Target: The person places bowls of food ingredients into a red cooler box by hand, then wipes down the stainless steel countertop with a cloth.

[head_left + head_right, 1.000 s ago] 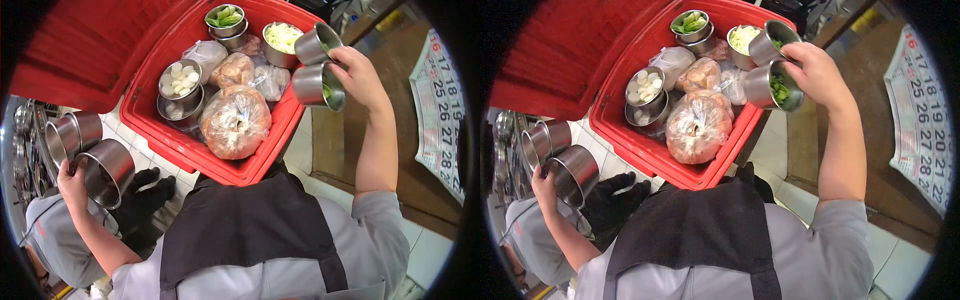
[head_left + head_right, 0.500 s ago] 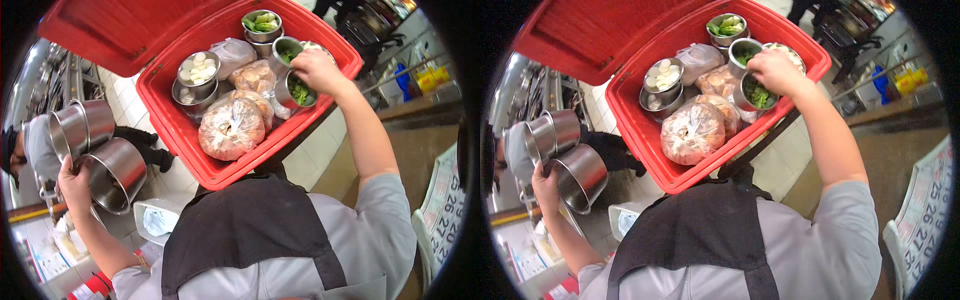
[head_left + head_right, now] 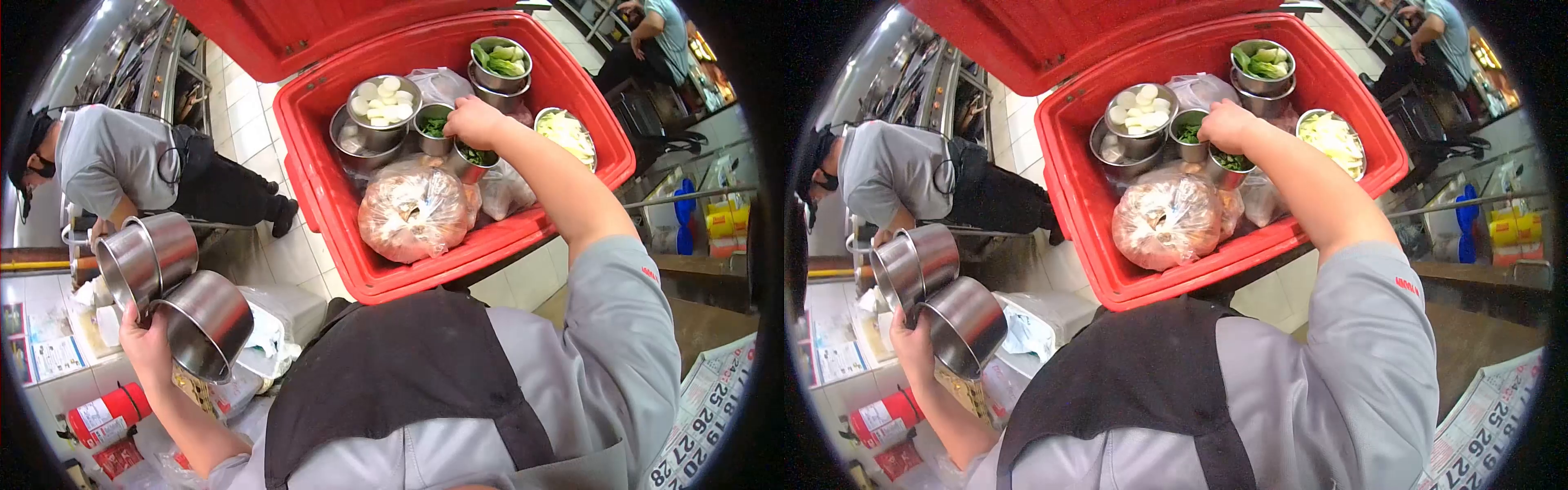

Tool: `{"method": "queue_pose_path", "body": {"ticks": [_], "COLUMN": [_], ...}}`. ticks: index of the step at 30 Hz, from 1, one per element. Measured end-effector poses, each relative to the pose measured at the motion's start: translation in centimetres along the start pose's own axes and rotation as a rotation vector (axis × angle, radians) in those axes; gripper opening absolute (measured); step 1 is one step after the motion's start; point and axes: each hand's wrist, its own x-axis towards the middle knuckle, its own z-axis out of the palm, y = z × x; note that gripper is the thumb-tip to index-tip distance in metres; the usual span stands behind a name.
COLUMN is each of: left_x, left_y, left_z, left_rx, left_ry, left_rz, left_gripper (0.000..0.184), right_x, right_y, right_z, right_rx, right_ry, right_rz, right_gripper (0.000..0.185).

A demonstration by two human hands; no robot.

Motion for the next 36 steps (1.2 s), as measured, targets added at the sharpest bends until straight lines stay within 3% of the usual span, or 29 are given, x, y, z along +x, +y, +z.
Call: {"method": "queue_pose_path", "body": {"ticks": [7, 15, 19, 22, 25, 26, 30, 34, 36], "left_x": [-0.6, 1.8, 2.7, 2.5, 3.3, 3.6, 6.0, 7.7, 8.0], "left_y": [-2.1, -1.8, -1.1, 0.8, 2.2, 3.3, 9.2, 18.3, 20.9], "left_z": [-0.4, 1.1, 1.5, 2.0, 2.1, 2.5, 5.3, 15.6, 21.0], "left_rx": [0.016, -0.017, 0.057, 0.007, -0.065, -0.022, 0.184, 0.033, -0.026], "left_ry": [0.032, -0.046, -0.050, -0.051, -0.090, -0.098, -0.202, -0.443, -0.514], "left_rz": [-0.009, 0.027, 0.057, 0.073, 0.139, 0.173, 0.284, 0.460, 0.561], "left_gripper": [0.015, 0.015, 0.018, 0.020, 0.023, 0.023, 0.028, 0.026, 0.024], "right_x": [1.5, 0.5, 0.2, -0.4, -3.3, -4.4, -10.3, -18.5, -21.9], "right_y": [0.9, 0.1, 0.0, 0.9, 2.0, 2.5, 4.7, 5.0, 3.5], "right_z": [1.2, 4.1, 4.8, 4.7, 2.3, 1.2, -1.3, -5.1, -7.7], "right_rx": [0.051, 0.223, 0.314, 0.324, 0.408, 0.421, 0.311, 0.241, 0.196], "right_ry": [-0.151, 0.157, 0.217, 0.130, 0.219, 0.177, 0.412, 0.712, 0.757], "right_rz": [0.054, 0.072, 0.130, 0.185, 0.332, 0.394, 0.556, 0.592, 0.604], "right_gripper": [0.028, 0.026, 0.027, 0.028, 0.030, 0.031, 0.033, 0.026, 0.023]}}
